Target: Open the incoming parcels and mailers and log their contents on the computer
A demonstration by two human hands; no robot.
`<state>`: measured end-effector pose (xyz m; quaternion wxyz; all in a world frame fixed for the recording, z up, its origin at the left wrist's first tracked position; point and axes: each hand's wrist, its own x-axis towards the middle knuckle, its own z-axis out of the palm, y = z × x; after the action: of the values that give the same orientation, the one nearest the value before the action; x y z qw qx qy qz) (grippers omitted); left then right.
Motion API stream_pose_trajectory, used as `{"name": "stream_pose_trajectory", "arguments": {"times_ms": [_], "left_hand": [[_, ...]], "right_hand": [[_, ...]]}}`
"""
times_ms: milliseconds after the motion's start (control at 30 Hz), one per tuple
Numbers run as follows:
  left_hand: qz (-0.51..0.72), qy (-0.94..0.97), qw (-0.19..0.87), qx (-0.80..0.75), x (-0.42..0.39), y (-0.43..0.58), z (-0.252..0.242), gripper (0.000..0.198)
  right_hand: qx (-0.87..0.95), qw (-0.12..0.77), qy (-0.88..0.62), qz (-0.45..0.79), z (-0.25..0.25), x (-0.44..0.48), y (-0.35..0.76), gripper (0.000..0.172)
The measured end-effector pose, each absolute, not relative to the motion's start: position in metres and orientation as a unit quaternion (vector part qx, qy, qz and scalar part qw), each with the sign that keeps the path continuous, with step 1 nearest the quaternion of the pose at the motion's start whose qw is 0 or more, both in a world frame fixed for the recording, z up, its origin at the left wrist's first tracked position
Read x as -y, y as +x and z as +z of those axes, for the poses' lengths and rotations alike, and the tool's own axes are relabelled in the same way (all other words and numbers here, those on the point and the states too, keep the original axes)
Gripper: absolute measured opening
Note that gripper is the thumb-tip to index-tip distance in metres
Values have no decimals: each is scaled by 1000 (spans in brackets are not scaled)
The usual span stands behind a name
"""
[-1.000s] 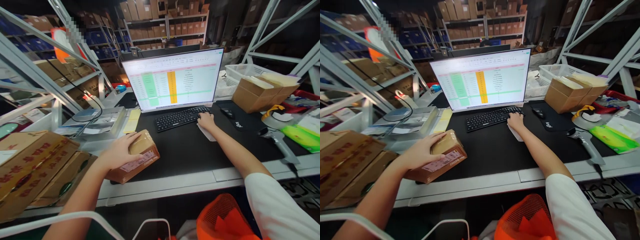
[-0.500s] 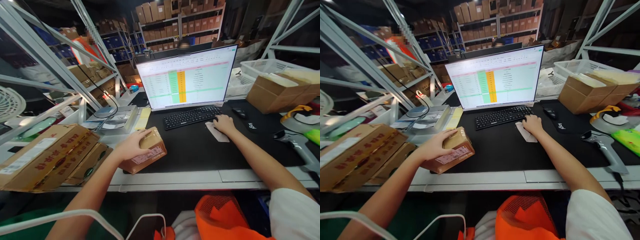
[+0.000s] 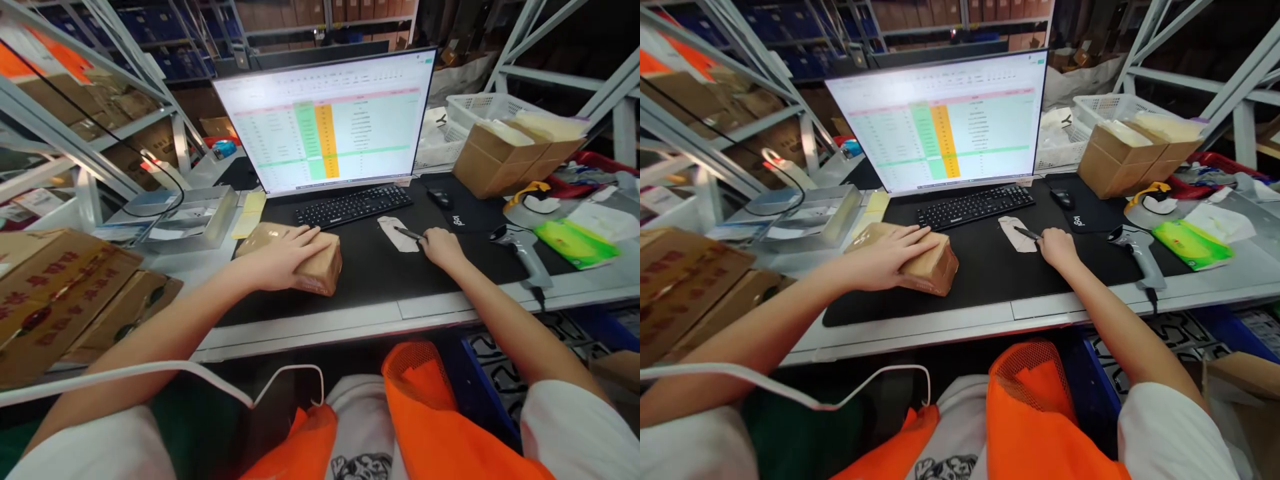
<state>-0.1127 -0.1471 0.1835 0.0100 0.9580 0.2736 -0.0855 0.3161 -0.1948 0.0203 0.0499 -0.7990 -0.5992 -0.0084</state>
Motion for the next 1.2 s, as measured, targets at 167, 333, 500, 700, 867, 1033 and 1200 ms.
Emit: {"name": "stream_pose_trajectory", "arguments": {"times_ms": [167, 333, 500, 700, 867, 1033, 1200], "left_hand": [[32, 928, -52, -368, 180, -98, 147, 85], [235, 859, -120, -438, 196, -81, 106, 70], [310, 829, -124, -449, 191, -76, 90, 73], [317, 846, -74, -423, 190, -80, 91, 55], [332, 850, -62, -404, 189, -85, 89, 51], [341, 853, -67, -390, 187, -85, 88, 47], [360, 858, -75, -358, 186, -92, 92, 42]], "right_hand": [[558, 187, -808, 3, 26, 228, 321, 38], [651, 342, -676, 57, 49, 263, 263, 35], [788, 367, -493, 32, 69, 271, 201, 33], [824, 314, -470, 37, 72, 248, 194, 35], [830, 307, -462, 50, 73, 238, 191, 34], [834, 294, -464, 44, 71, 206, 202, 34], [685, 300, -664, -21, 66, 168, 258, 38]]}}
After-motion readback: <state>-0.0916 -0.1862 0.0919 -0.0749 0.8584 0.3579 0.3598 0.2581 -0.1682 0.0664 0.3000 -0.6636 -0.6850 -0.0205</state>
